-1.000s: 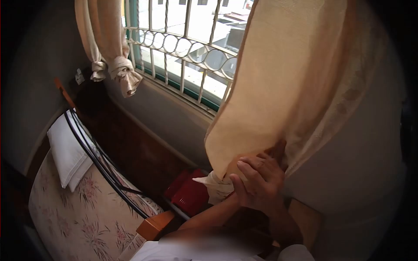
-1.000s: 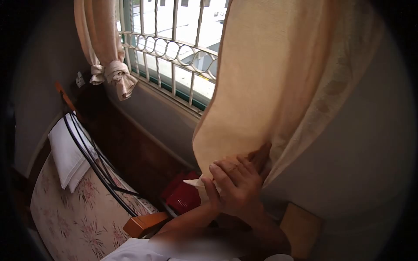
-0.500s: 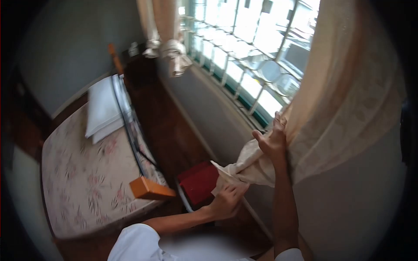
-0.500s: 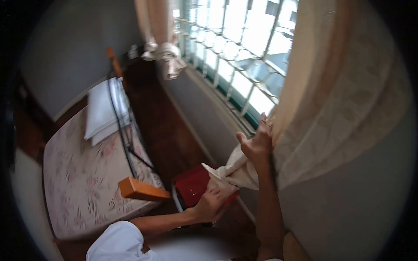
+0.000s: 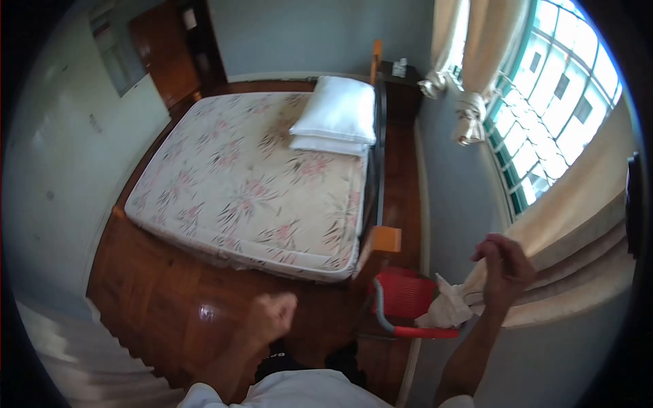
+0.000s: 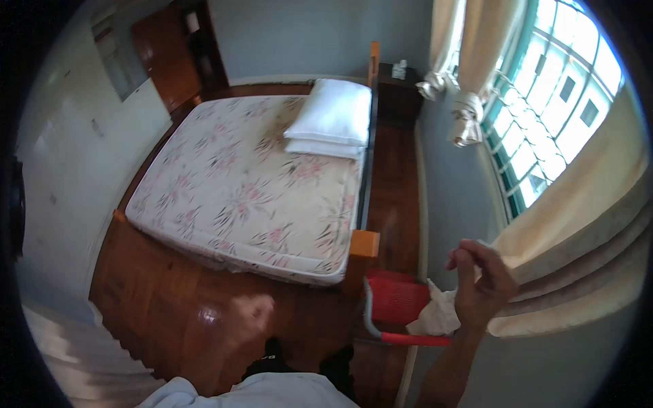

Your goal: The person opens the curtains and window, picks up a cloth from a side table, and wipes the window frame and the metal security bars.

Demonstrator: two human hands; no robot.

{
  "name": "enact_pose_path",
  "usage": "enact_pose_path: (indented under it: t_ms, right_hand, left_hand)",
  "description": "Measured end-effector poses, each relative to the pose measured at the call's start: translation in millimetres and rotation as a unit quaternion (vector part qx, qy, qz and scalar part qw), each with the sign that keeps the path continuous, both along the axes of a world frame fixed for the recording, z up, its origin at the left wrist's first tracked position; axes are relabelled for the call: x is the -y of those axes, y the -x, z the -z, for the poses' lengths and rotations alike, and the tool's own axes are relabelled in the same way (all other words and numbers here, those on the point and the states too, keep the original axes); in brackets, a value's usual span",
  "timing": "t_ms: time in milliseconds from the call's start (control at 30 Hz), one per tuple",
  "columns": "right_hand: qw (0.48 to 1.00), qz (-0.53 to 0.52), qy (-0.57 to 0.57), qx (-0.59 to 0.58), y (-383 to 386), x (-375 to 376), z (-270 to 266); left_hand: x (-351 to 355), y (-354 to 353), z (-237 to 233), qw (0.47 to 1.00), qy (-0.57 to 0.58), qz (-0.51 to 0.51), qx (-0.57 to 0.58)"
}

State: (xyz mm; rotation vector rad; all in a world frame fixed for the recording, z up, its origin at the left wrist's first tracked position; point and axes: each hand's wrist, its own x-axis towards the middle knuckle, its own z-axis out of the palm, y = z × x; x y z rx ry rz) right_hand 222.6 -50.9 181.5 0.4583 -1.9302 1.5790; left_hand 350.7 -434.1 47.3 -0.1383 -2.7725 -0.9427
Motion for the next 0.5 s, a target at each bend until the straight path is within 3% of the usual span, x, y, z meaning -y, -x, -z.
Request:
enact_pose_path:
  t_ms: [33, 67, 100, 133, 167, 200, 233, 300, 500]
  right_hand:
    - [0.993, -0.017, -0.054, -0.104, -11.2, 33.5, -29.9]
    - [0.972, -0.034, -0.104, -0.207, -24.9, 76.3, -69.3]
    - [0.955, 0.02, -0.122, -0.269, -51.4, 132.0, -107.0]
    - [0.887, 0.003, -0.347, -0.306, -71.1, 135.6, -146.9]
    - [0.855, -0.043, -0.317, -0.409, -89.9, 174.2, -174.5]
    - [0.822, -0.073, -0.31, -0.472, -102.7, 213.7, -189.1]
    - [0.795, -0.089, -0.308, -0.515, -113.6, 252.8, -196.3]
    - [0.76, -0.131, -0.302, -0.56, -133.7, 324.8, -206.4]
    - [0.708, -0.207, -0.225, -0.636, -157.5, 500.7, -237.1]
  left_hand:
    - [28.3, 5.3, -46.2, 0.988, -0.032, -0.008, -0.152]
    - [53.5, -8.0, -103.3, 0.984, -0.079, -0.079, -0.137]
    - [76.9, -23.6, -143.1, 0.946, -0.208, -0.109, -0.223]
    - [87.5, -46.0, -200.3, 0.925, -0.146, -0.132, -0.325]
    - [158.9, -71.1, -234.8, 0.894, 0.088, 0.058, -0.435]
    - [191.8, -116.8, -302.8, 0.887, 0.303, 0.129, -0.323]
    - [206.7, -138.8, -343.1, 0.893, 0.316, 0.156, -0.281]
    - [237.1, -171.6, -368.7, 0.903, 0.319, 0.173, -0.231]
    - [337.0, -258.1, -393.3, 0.924, 0.306, 0.027, -0.229]
